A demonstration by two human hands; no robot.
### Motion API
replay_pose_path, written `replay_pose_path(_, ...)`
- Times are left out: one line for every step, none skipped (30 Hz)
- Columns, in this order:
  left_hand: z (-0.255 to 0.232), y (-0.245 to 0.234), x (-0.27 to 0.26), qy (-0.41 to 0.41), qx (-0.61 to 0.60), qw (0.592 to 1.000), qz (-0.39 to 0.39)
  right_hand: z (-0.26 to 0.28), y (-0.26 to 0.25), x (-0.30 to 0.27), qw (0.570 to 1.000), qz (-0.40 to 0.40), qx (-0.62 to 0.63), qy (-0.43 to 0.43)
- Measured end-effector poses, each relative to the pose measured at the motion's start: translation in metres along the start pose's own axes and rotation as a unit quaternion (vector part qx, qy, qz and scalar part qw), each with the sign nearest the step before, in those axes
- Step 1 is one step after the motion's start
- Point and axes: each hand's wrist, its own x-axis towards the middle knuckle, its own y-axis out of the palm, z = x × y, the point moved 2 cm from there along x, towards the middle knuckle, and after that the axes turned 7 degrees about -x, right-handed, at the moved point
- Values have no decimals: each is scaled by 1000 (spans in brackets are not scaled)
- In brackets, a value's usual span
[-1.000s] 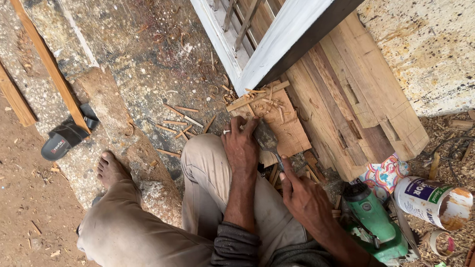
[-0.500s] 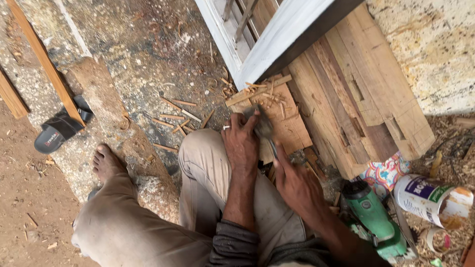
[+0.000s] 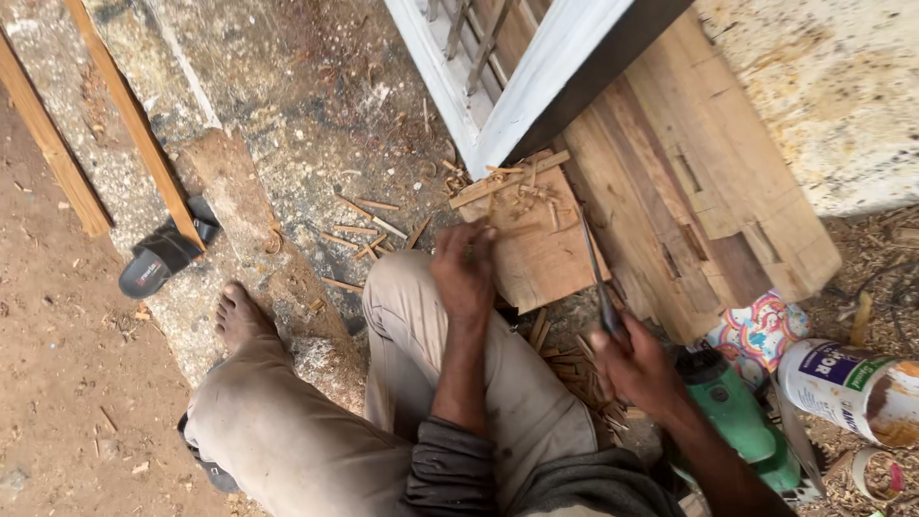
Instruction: The person sits on the ground and uses a chisel to carve a small wooden block, repeatedly striking the tool to remove wood shavings. The person occasionally pauses to clear debris from the work surface.
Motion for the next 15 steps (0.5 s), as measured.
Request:
replay_pose_path(1, -1, -1, 4, -26, 999, -21, -18, -10, -12, 999, -30, -41, 5)
replay_pose_path(4, -5, -4, -67, -98, 992, -44, -35, -24, -25, 982, -71, -175, -7)
replay_pose_path(8, -10, -6, -138, -171, 974, -66, -53, -34, -37, 946, -113, -305, -18)
replay_pose_path(13, -16, -10, -209, -239, 944, -89, -73, -40, -48, 947, -130, -293, -13)
replay_pose_path(17, -28, -8, -189, -240, 947, -104, -93, -43, -58, 948, -147, -281, -7)
replay_pose_path(22, -46, -4, -169, -238, 949, -122, -114, -41, -66, 943, -158, -293, 10)
replay_pose_path(27, -65, 1, -150, -236, 950, -139, -134, -36, -71, 937, -169, -306, 27)
replay_pose_path(33, -85, 10, -149, -186, 962, -136, -151, -29, -70, 930, -180, -317, 43)
replay_pose_path(38, -103, 21, -148, -136, 971, -133, -166, -22, -65, 933, -179, -308, 56)
replay_pose_path(42, -119, 26, -150, -85, 976, -130, -178, -14, -59, 935, -177, -301, 70)
replay_pose_path(46, -130, 30, -189, -32, 974, -116, -186, -10, -51, 936, -174, -294, 84)
replay_pose_path(50, -137, 38, -227, 19, 969, -97, -189, -7, -44, 934, -166, -302, 90)
replay_pose_path(53, -145, 43, -264, 69, 959, -79, -187, -4, -37, 932, -158, -311, 95)
replay_pose_path(53, -152, 42, -251, 87, 960, -84, -183, -2, -38, 929, -151, -320, 106)
replay_pose_path(52, -160, 42, -237, 105, 962, -89, -172, -2, -41, 911, -147, -381, 64)
